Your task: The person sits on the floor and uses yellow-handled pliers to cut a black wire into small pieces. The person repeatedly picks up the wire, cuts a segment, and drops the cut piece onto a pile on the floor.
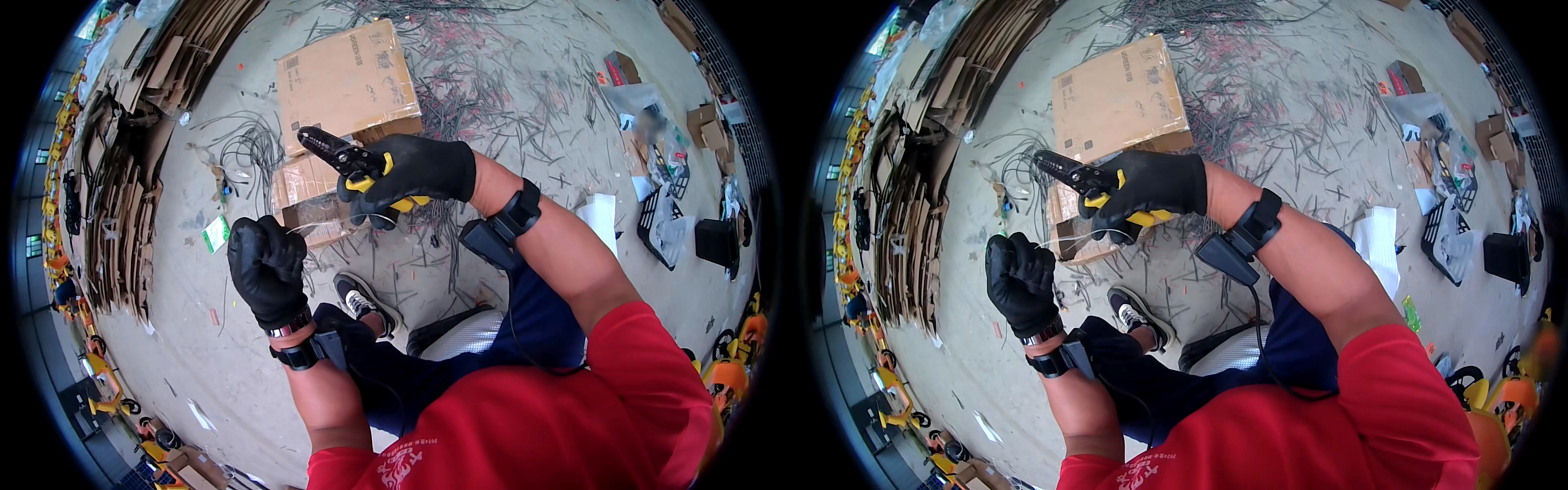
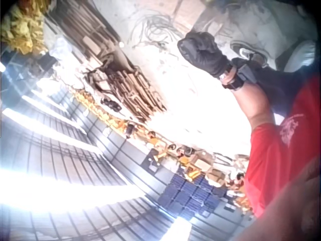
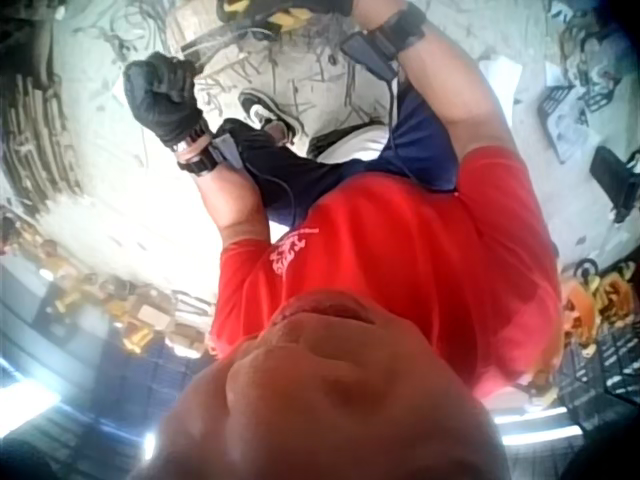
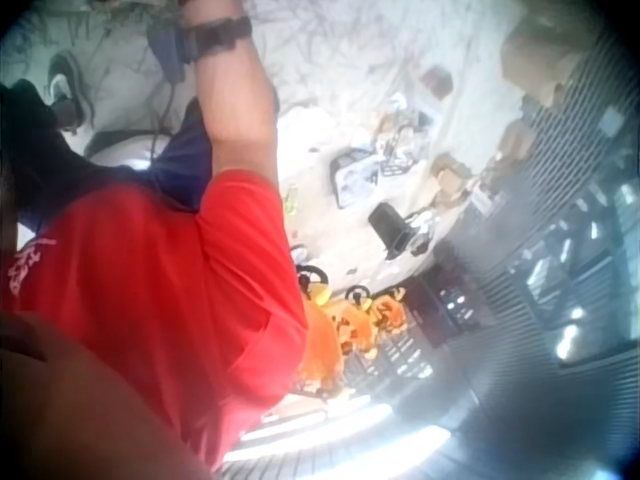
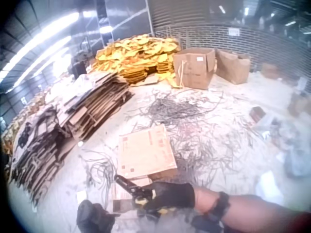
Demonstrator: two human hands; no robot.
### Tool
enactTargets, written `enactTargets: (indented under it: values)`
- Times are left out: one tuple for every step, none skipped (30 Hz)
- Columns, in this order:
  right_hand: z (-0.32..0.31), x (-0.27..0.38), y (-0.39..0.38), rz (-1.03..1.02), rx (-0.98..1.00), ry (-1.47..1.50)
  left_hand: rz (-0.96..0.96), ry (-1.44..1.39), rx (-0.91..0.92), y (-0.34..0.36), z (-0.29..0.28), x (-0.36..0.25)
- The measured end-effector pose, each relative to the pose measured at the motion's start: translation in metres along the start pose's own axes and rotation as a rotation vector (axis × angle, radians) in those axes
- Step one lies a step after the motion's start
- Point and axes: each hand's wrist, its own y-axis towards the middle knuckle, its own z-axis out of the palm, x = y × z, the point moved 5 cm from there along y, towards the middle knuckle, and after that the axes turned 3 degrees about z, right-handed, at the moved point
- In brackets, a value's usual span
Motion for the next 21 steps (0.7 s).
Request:
enactTargets:
  values:
    - [0.0, -0.001, 0.001, -0.007, -0.002, -0.006, -0.002, -0.011, 0.007, 0.0, -0.001, 0.0]
    - [-0.001, -0.002, 0.002, -0.014, -0.006, -0.012, -0.004, -0.021, 0.015, 0.001, -0.001, -0.001]
    - [-0.002, -0.004, 0.002, -0.022, -0.009, -0.019, -0.006, -0.032, 0.023, 0.001, 0.0, -0.001]
    - [-0.002, -0.005, 0.003, -0.013, -0.006, -0.001, -0.005, -0.033, 0.025, 0.001, 0.0, 0.0]
    - [-0.002, -0.006, 0.003, -0.004, -0.002, 0.016, -0.003, -0.033, 0.026, 0.002, 0.0, 0.0]
    - [-0.002, -0.007, 0.003, 0.005, 0.001, 0.033, -0.002, -0.033, 0.027, 0.002, 0.0, 0.0]
    - [-0.002, -0.007, 0.003, -0.002, -0.006, 0.021, 0.0, -0.024, 0.028, 0.002, 0.001, 0.0]
    - [-0.002, -0.008, 0.004, -0.009, -0.011, 0.009, 0.002, -0.013, 0.028, 0.002, 0.002, 0.0]
    - [-0.002, -0.009, 0.005, -0.017, -0.016, -0.003, 0.005, -0.003, 0.028, 0.001, 0.003, 0.0]
    - [-0.001, -0.009, 0.005, -0.001, -0.027, -0.021, 0.007, 0.003, 0.023, 0.001, 0.003, 0.0]
    - [0.0, -0.008, 0.005, 0.014, -0.038, -0.039, 0.009, 0.008, 0.018, 0.001, 0.003, -0.001]
    - [0.0, -0.007, 0.004, 0.029, -0.05, -0.057, 0.012, 0.013, 0.013, 0.001, 0.003, -0.002]
    - [0.001, -0.006, 0.004, 0.022, -0.06, -0.064, 0.014, 0.017, 0.013, 0.0, 0.004, -0.003]
    - [0.001, -0.004, 0.004, 0.017, -0.071, -0.071, 0.016, 0.02, 0.013, 0.001, 0.004, -0.004]
    - [0.001, -0.003, 0.004, 0.011, -0.082, -0.078, 0.018, 0.022, 0.012, 0.001, 0.004, -0.004]
    - [0.001, -0.005, 0.005, 0.011, -0.076, -0.06, 0.024, 0.023, 0.007, 0.001, 0.003, -0.006]
    - [-0.001, -0.008, 0.006, 0.011, -0.07, -0.042, 0.031, 0.025, 0.002, 0.001, 0.002, -0.006]
    - [-0.003, -0.01, 0.008, 0.011, -0.064, -0.024, 0.037, 0.026, -0.004, 0.001, 0.001, -0.007]
    - [-0.004, -0.011, 0.008, 0.003, -0.064, -0.015, 0.048, 0.023, -0.011, 0.001, 0.0, -0.008]
    - [-0.006, -0.012, 0.007, -0.004, -0.063, -0.007, 0.059, 0.019, -0.017, 0.001, -0.003, -0.009]
    - [-0.007, -0.012, 0.007, -0.012, -0.063, 0.002, 0.071, 0.015, -0.024, 0.001, -0.005, -0.01]
